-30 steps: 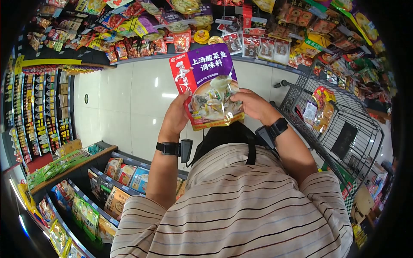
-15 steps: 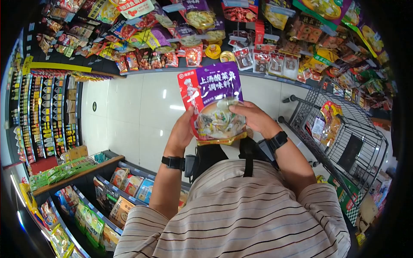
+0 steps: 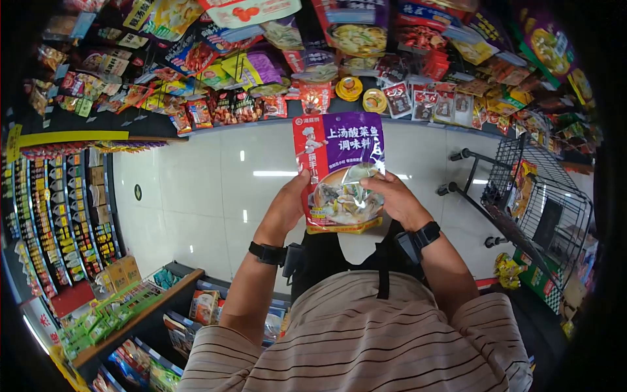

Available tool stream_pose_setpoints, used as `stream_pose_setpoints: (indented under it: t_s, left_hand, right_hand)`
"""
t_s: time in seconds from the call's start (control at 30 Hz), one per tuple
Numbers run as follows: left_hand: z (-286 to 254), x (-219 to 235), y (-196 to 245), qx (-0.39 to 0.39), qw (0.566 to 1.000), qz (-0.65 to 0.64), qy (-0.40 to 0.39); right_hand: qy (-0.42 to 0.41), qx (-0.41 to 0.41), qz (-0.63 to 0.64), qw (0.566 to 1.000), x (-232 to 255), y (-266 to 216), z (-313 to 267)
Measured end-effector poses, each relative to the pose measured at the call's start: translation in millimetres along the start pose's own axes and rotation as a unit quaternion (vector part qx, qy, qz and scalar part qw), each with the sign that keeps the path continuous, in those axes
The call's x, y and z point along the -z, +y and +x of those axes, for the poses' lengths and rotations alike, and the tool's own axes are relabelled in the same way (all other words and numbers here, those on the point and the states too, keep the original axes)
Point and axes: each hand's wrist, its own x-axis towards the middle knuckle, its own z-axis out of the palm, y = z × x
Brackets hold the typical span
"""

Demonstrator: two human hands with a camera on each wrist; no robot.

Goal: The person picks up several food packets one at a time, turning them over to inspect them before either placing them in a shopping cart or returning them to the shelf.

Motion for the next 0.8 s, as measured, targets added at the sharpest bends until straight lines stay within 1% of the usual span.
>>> stream_pose_setpoints:
  t_s: [0.07, 0.13, 0.17, 0.27, 0.3, 0.37, 0.43, 0.47, 0.53, 0.67, 0.73, 0.8]
  left_hand:
    - [9, 42, 13, 0.022, 1.000, 0.011, 0.006]
    - [24, 67, 32, 0.036, 0.999, 0.014, 0.009]
    - [28, 75, 39, 0.046, 0.999, 0.008, 0.015]
    - [49, 103, 46, 0.072, 0.997, -0.004, 0.028]
    - [58, 110, 46, 0.077, 0.997, -0.006, 0.028]
    - [71, 117, 46, 0.093, 0.995, -0.006, 0.032]
    - [87, 122, 42, 0.093, 0.995, -0.027, 0.021]
    - [96, 127, 40, 0.090, 0.995, -0.037, 0.016]
    - [110, 131, 35, 0.089, 0.995, -0.042, 0.018]
    - [134, 140, 23, 0.102, 0.993, -0.048, 0.026]
    - [141, 136, 26, 0.100, 0.994, -0.039, 0.029]
    - [149, 138, 22, 0.090, 0.995, -0.038, 0.029]
  right_hand:
    - [0.015, -0.007, 0.013, 1.000, -28, 12, 20]
    - [0.023, -0.021, 0.029, 0.999, -54, 13, 34]
    - [0.069, -0.032, -0.001, 0.997, -67, 12, 38]
    - [0.053, 0.009, 0.047, 0.997, -56, 44, 79]
    - [0.041, 0.017, 0.055, 0.997, -54, 47, 89]
    - [0.037, 0.004, 0.064, 0.997, -53, 44, 102]
    - [0.020, 0.001, 0.071, 0.997, -48, 40, 114]
    - [0.035, -0.016, 0.075, 0.996, -47, 36, 119]
    - [0.051, -0.031, 0.041, 0.997, -34, 38, 139]
    - [0.061, -0.058, 0.046, 0.995, -17, 42, 165]
    - [0.066, -0.074, 0.051, 0.994, -14, 39, 173]
    - [0.051, -0.064, 0.044, 0.996, -8, 40, 182]
